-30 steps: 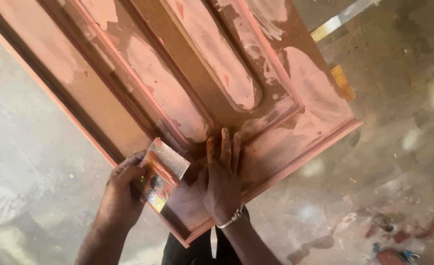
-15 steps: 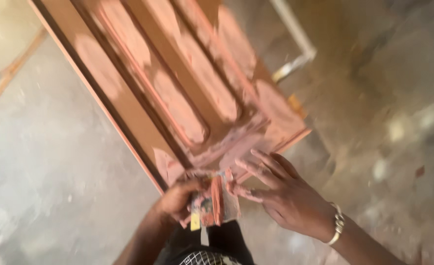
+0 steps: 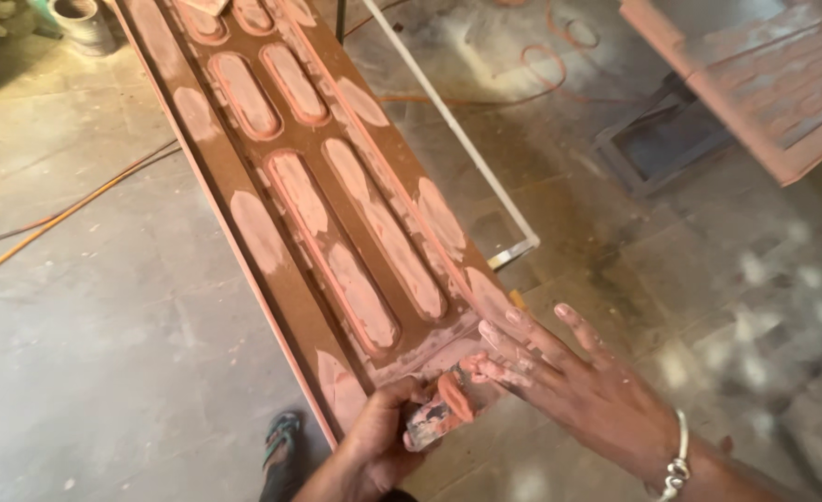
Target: The person applies a pinkish putty to a wooden door using a small rectangular card, smoothing it into recessed panels and along edges. The person repeatedly scrapes excess putty from the card onto a separate square tile and continues filling the door's grooves.
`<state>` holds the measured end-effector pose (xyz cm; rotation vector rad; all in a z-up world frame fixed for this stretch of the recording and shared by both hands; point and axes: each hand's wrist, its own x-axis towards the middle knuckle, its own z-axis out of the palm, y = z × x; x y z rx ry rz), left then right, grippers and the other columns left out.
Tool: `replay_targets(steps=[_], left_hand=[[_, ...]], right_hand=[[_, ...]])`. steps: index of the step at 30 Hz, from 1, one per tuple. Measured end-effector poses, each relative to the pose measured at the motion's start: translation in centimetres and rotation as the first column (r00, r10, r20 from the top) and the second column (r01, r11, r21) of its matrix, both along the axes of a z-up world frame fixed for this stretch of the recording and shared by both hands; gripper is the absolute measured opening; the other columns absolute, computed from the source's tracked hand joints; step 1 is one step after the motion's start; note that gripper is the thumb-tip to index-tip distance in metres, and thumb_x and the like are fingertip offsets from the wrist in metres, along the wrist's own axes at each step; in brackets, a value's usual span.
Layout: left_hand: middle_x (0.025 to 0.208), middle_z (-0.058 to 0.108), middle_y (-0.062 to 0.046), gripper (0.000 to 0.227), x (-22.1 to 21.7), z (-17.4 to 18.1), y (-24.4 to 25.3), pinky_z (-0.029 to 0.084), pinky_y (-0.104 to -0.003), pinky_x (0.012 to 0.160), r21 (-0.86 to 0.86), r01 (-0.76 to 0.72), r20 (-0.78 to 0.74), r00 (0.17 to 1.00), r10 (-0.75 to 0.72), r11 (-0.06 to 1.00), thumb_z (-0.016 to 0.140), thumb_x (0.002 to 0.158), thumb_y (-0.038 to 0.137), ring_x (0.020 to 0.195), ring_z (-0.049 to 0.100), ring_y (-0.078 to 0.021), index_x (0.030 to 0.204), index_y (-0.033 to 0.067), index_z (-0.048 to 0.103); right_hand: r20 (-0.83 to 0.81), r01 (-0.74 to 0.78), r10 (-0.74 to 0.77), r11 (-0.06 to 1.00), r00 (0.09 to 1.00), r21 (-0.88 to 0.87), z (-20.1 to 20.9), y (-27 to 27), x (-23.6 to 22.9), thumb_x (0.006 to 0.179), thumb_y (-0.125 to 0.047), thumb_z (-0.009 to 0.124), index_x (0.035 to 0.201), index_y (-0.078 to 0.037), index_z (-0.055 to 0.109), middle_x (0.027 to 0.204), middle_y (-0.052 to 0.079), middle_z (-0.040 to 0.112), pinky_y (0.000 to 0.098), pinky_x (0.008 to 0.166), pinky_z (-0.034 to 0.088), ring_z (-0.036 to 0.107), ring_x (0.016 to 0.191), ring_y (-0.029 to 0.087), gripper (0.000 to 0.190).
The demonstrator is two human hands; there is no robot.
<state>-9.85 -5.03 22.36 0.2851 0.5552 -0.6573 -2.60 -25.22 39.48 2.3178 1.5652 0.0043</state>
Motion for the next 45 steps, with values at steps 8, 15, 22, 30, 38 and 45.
replay_targets(steps=[8,15,22,30,38,45], left_hand=[[0.095,0.072,-0.012,0.034,1.0,2.1,5.0,0.054,-0.026,0.049,-0.197,-0.134,0.045,0.988,0.146,0.971,0.053,0.084,0.008,0.064,0.069,-0.0161,0.115,-0.0035,0.06],[0.1,0.075,-0.012,0.04,2.2,1.9,8.4,0.063,-0.03,0.072,-0.133,0.244,0.404,0.898,-0.172,0.961,0.058,0.087,0.004,0.083,0.073,-0.0167,0.125,-0.0048,0.063],[0.093,0.072,-0.014,0.037,4.0,-1.6,9.9,0.063,-0.033,0.069,-0.097,0.265,0.467,0.863,-0.191,0.959,0.061,0.082,-0.002,0.074,0.07,-0.0183,0.119,-0.0006,0.066],[0.089,0.071,-0.009,0.039,5.0,-2.2,10.1,0.059,-0.031,0.063,0.092,0.406,0.603,0.704,-0.376,0.909,0.056,0.089,0.002,0.07,0.066,-0.0155,0.126,0.0005,0.067],[0.094,0.071,-0.008,0.036,3.3,-4.8,10.9,0.053,-0.026,0.07,0.53,0.39,0.612,0.439,-0.658,0.753,0.06,0.094,0.006,0.08,0.064,-0.0126,0.126,-0.0072,0.069],[0.079,0.065,-0.006,0.04,1.7,-13.3,14.4,0.039,-0.026,0.043,0.6,0.312,0.201,0.833,-0.516,0.737,0.056,0.092,0.008,0.059,0.052,-0.0127,0.127,-0.0047,0.07]], right_hand=[[0.075,0.037,-0.029,0.994,0.997,-0.103,4.0,2.9,1.8,0.073,-0.009,0.064,0.157,-0.035,0.035,0.173,0.0,0.021,0.0587,0.121,0.012,0.018,0.156,0.025,0.093],[-0.955,0.82,-0.152,0.558,0.256,0.131,-0.1,6.8,-4.7,0.091,-0.002,0.06,0.155,-0.019,0.04,0.174,0.007,0.022,0.0462,0.128,0.012,0.015,0.161,0.026,0.069],[-0.779,0.685,-0.193,0.628,0.597,0.37,-2.2,4.4,-7.4,0.093,-0.005,0.064,0.143,-0.005,0.062,0.171,0.014,0.027,0.0521,0.126,0.019,0.024,0.158,0.032,0.05],[-0.784,0.989,0.619,0.072,0.056,0.128,-7.5,5.1,-10.9,0.102,-0.006,0.054,0.143,0.006,0.057,0.168,0.016,0.036,0.0571,0.122,0.035,0.036,0.153,0.037,0.043],[-0.618,0.642,-0.222,0.446,0.755,0.624,-11.9,5.0,-12.2,0.082,0.009,0.063,0.143,-0.014,0.057,0.137,0.006,0.065,0.0466,0.109,0.046,0.06,0.128,0.029,0.065],[-0.923,0.868,0.066,0.321,0.378,0.379,-21.1,5.9,-13.5,0.086,0.012,0.058,0.141,-0.014,0.064,0.13,0.011,0.071,0.0441,0.109,0.05,0.066,0.126,0.031,0.061]])
